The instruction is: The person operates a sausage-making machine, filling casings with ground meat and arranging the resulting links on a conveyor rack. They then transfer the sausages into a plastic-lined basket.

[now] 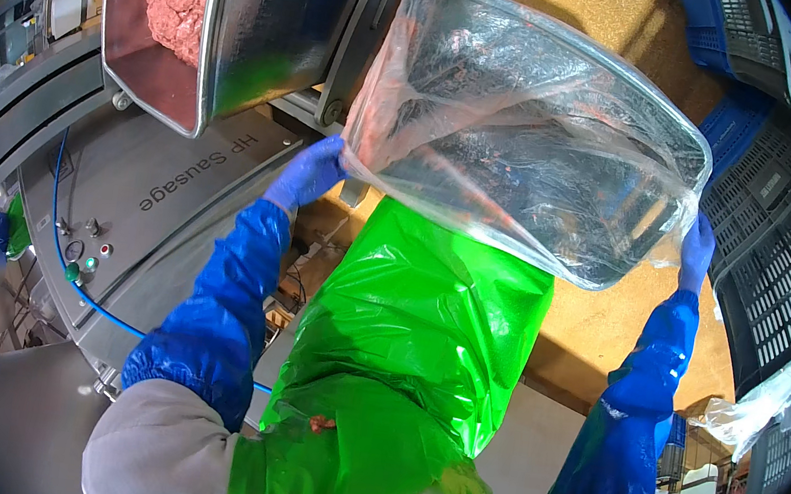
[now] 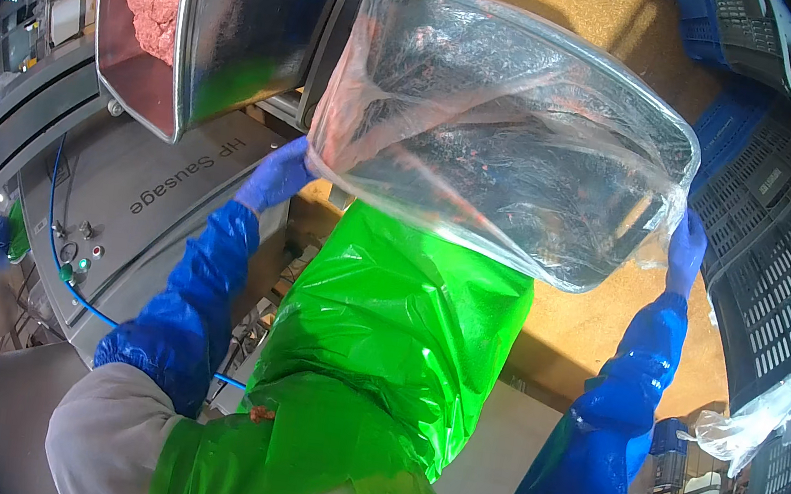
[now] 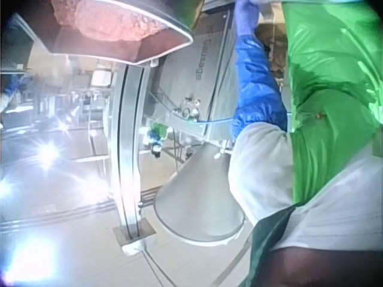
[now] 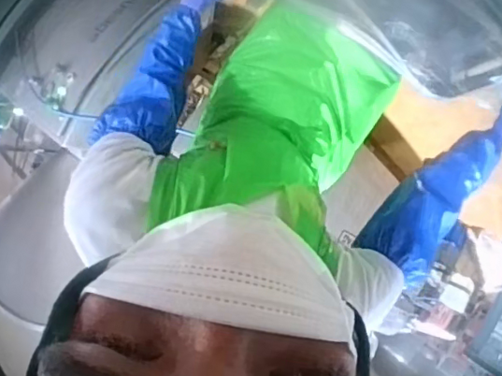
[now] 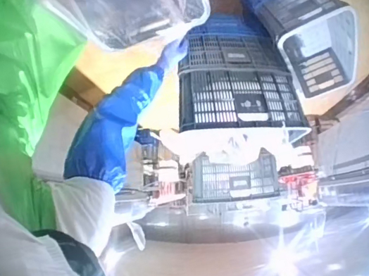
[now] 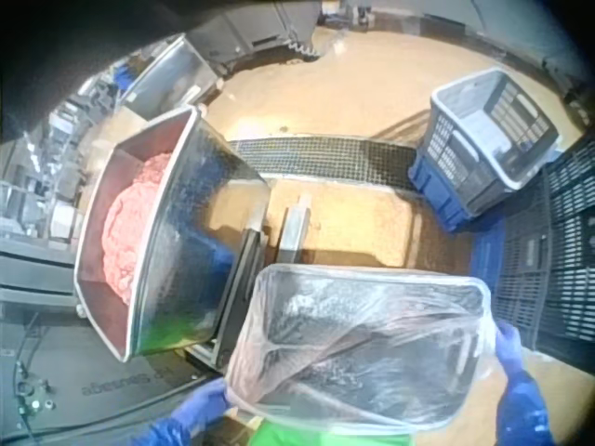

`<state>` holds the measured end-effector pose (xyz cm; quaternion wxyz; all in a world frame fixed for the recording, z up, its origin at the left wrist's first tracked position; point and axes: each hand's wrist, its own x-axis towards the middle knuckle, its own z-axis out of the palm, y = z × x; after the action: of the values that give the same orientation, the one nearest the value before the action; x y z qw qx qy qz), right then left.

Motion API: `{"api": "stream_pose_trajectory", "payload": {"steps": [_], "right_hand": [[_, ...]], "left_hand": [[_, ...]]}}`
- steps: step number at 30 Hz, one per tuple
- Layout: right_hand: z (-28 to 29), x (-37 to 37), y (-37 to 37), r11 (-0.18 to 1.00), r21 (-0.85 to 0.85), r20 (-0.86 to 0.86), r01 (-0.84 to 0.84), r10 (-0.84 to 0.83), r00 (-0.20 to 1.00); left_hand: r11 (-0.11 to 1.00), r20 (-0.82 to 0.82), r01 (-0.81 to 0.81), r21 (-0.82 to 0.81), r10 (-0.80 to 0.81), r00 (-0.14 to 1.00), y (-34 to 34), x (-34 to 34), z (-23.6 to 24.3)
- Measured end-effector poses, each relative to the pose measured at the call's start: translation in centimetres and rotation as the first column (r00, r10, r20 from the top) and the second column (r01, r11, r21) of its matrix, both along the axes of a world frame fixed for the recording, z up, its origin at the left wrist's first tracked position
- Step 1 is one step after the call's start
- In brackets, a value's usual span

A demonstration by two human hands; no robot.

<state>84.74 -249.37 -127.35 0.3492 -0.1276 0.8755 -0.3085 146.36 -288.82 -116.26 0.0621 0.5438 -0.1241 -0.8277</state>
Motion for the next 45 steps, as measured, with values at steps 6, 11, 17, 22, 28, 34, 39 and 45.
{"api": "stream_pose_trajectory", "payload": {"steps": [6, 11, 17, 22, 28, 34, 39, 45], "right_hand": [[7.1, 5.0, 0.7, 0.993, 0.026, 0.271, 0.119, -0.121, 0.955], [5.3, 6.2, 9.9, 0.914, 0.405, 0.079, 0.006, -0.042, 0.996], [5.7, 6.7, 16.2, 0.721, 0.680, -0.354, 0.135, 0.161, 0.921], [9.3, 7.7, 16.0, 0.649, 0.708, -0.479, 0.279, 0.151, 0.865], [9.4, 9.8, 15.7, 0.572, 0.771, -0.444, 0.281, 0.166, 0.880], [12.5, 5.9, 17.6, 0.612, 0.669, -0.623, 0.422, 0.152, 0.767], [9.6, 9.3, 19.5, 0.616, 0.763, -0.427, 0.197, 0.250, 0.869], [2.1, 19.0, 13.5, 0.699, 0.715, -0.067, -0.018, 0.094, 0.993]], "left_hand": [[0.601, 0.633, 0.643, -0.474, -0.275, 0.724, 2.2, -7.4, 6.8], [0.523, 0.829, 0.788, -0.325, -0.242, 0.504, 3.4, -7.5, 4.8], [0.321, 0.907, 0.932, -0.167, -0.320, 0.273, 4.9, -8.2, 4.3], [0.682, 0.591, 0.557, -0.474, -0.223, 0.775, 4.2, -7.0, 6.4], [0.929, -0.209, -0.349, 0.124, 0.368, 0.906, 5.2, -12.6, 8.2], [0.837, 0.373, 0.356, -0.416, -0.200, 0.906, 7.4, -16.5, 7.0], [0.386, 0.862, 0.783, -0.487, 0.070, 0.502, 8.6, -7.8, -2.7], [0.856, 0.667, 0.440, -0.271, -0.162, 0.727, 5.4, -0.4, -6.5]]}}
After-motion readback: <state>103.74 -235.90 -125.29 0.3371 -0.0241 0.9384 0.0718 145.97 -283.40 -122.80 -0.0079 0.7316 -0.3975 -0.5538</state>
